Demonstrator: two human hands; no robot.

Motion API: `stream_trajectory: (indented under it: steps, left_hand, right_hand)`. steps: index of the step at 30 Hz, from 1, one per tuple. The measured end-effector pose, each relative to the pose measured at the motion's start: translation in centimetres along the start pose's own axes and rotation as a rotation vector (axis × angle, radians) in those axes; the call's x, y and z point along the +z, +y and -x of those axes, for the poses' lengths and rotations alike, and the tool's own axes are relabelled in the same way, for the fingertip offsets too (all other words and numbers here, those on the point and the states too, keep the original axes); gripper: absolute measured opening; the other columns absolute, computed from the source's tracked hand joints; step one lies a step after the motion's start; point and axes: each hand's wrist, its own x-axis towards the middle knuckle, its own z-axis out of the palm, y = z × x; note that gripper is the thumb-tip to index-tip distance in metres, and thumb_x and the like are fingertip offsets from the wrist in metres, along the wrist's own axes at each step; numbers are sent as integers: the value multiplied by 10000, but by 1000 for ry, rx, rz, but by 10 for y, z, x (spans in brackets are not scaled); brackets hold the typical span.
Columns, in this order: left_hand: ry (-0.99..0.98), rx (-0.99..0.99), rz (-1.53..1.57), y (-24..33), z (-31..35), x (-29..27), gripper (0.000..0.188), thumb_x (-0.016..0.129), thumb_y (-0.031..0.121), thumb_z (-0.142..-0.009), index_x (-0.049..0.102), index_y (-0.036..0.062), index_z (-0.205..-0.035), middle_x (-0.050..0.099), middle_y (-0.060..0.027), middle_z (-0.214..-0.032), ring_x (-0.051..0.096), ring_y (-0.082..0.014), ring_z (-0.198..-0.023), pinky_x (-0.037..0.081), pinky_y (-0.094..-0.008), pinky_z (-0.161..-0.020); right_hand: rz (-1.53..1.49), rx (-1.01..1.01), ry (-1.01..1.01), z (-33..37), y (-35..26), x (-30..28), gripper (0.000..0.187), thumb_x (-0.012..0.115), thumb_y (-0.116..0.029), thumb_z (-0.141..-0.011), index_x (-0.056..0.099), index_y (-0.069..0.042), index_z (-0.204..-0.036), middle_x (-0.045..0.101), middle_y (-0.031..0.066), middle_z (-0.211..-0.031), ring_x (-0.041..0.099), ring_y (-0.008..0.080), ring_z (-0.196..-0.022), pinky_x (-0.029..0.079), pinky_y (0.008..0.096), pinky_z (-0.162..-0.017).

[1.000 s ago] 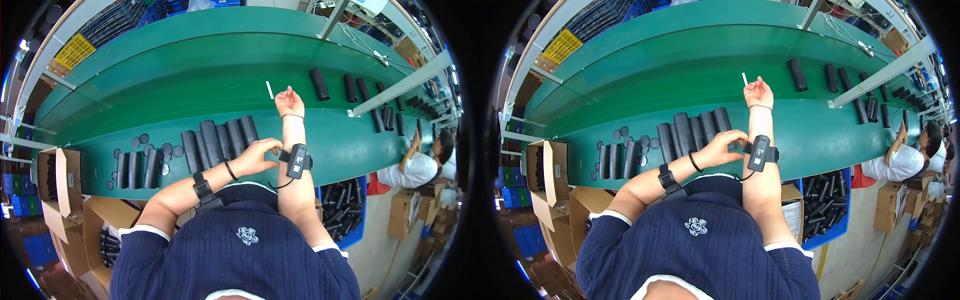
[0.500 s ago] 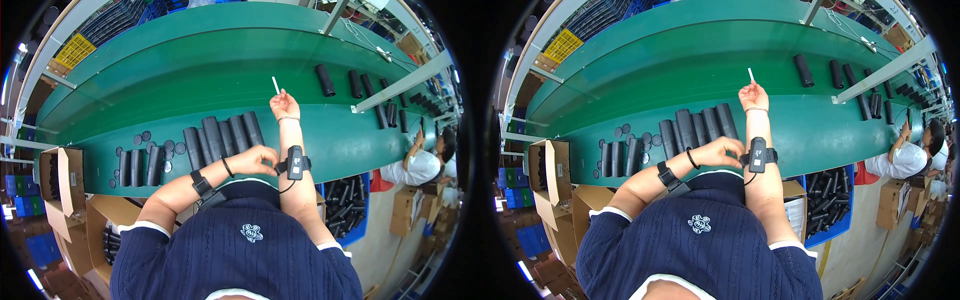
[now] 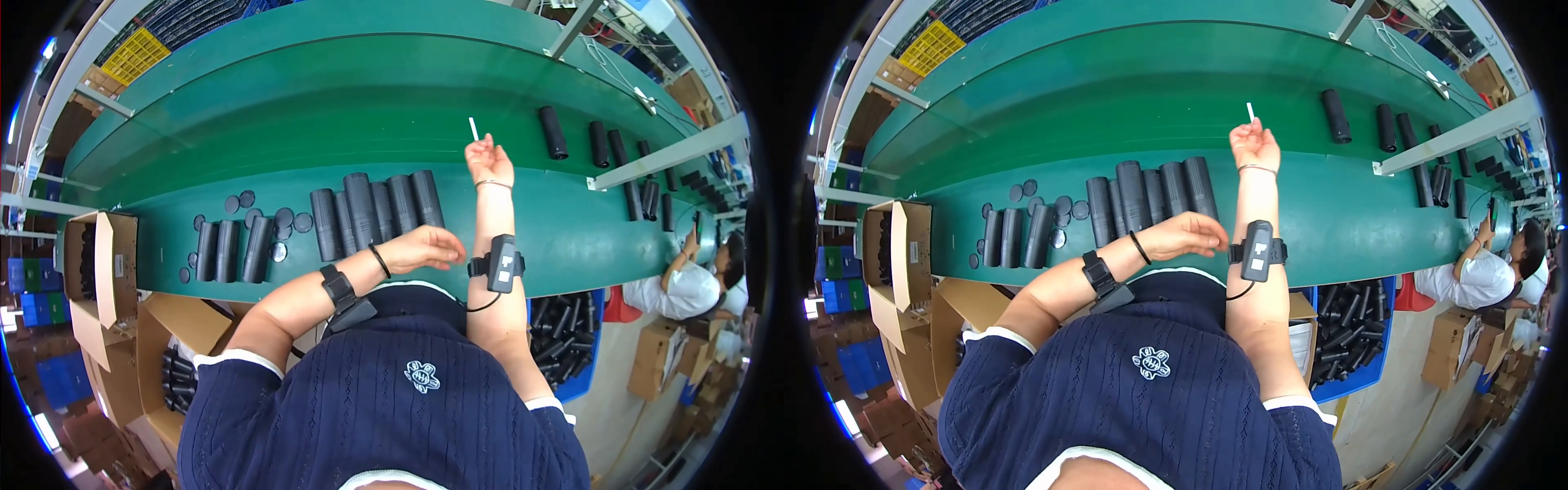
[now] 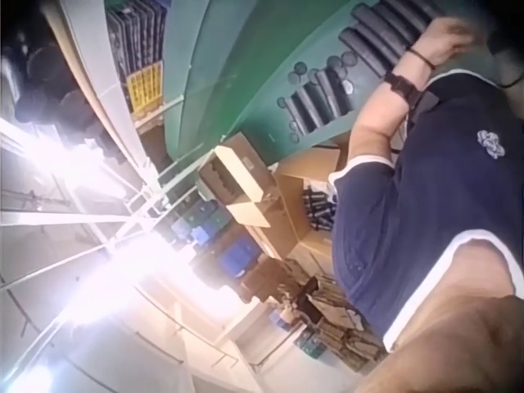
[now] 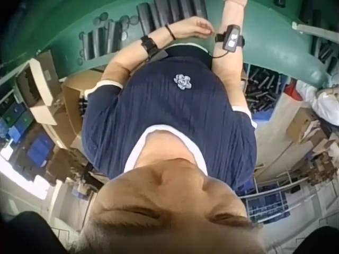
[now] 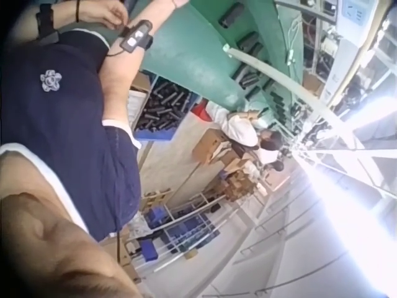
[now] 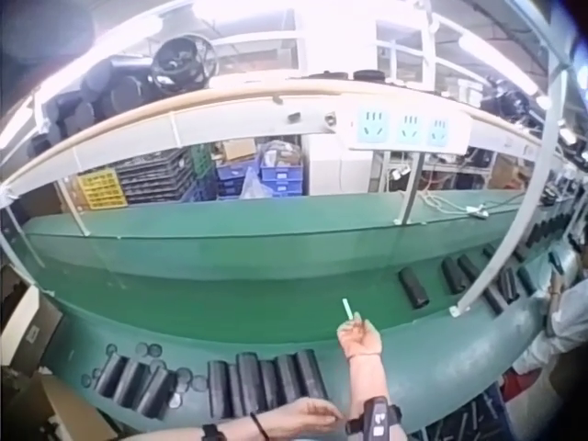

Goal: The person fits caps onto the ends of black cylinders by hand, places the cylinders into a cardboard box, and then removes them from the box to continue fitting caps onto more cylinders.

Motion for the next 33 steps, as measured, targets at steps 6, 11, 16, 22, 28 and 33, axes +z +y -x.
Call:
stream_trajectory:
  steps: [6, 11, 16, 22, 28, 33]
  left_hand:
    - [-38, 61, -236, 13, 4, 22, 185, 651, 141, -873, 619, 4, -993, 666, -75, -927, 636, -117, -873, 513, -252, -747]
    - [135, 168, -540, 34, 9, 40, 246, 671, 219, -868, 596, 3, -777, 620, -38, -667, 629, -96, -643, 492, -227, -562]
    - [192, 147, -643, 41, 3, 55, 288, 662, 252, -866, 611, 1, -733, 626, -57, -637, 618, -114, -563, 477, -248, -506]
    - [226, 268, -1034, 50, 10, 65, 198, 625, 175, -877, 620, 12, -764, 625, -34, -649, 575, -106, -546, 429, -247, -494]
    - [138, 283, 123, 20, 21, 32, 109, 588, 74, -882, 607, 29, -786, 527, 9, -639, 461, -69, -580, 350, -201, -531]
    - [216, 288, 116, 5, -3, 5, 91, 582, 66, -884, 613, 31, -805, 552, -8, -649, 494, -89, -600, 388, -212, -575]
  right_hand:
    - [-240, 39, -121, 14, -16, 26, 456, 276, -359, -1001, 474, 43, -1085, 480, 83, -802, 453, 200, -716, 388, 341, -635]
    - [-190, -8, -89, 7, -13, 17, 441, 292, -345, -1000, 484, 47, -1066, 475, 92, -800, 441, 205, -717, 381, 339, -638]
    - [-124, -59, -25, 10, -6, 20, 418, 275, -301, -1003, 472, 56, -1093, 475, 83, -796, 431, 190, -708, 369, 341, -644]
    - [-55, -61, 3, -1, -19, 0, 432, 299, -338, -997, 504, 41, -964, 484, 112, -768, 443, 211, -701, 376, 341, -627]
    - [-293, -57, 7, -9, -29, 3, 438, 277, -365, -997, 472, 5, -868, 493, 107, -750, 472, 206, -700, 381, 340, -620]
    - [-309, -121, -17, 7, -34, 19, 377, 262, -328, -998, 436, -18, -874, 459, 83, -724, 435, 189, -675, 348, 334, -619]
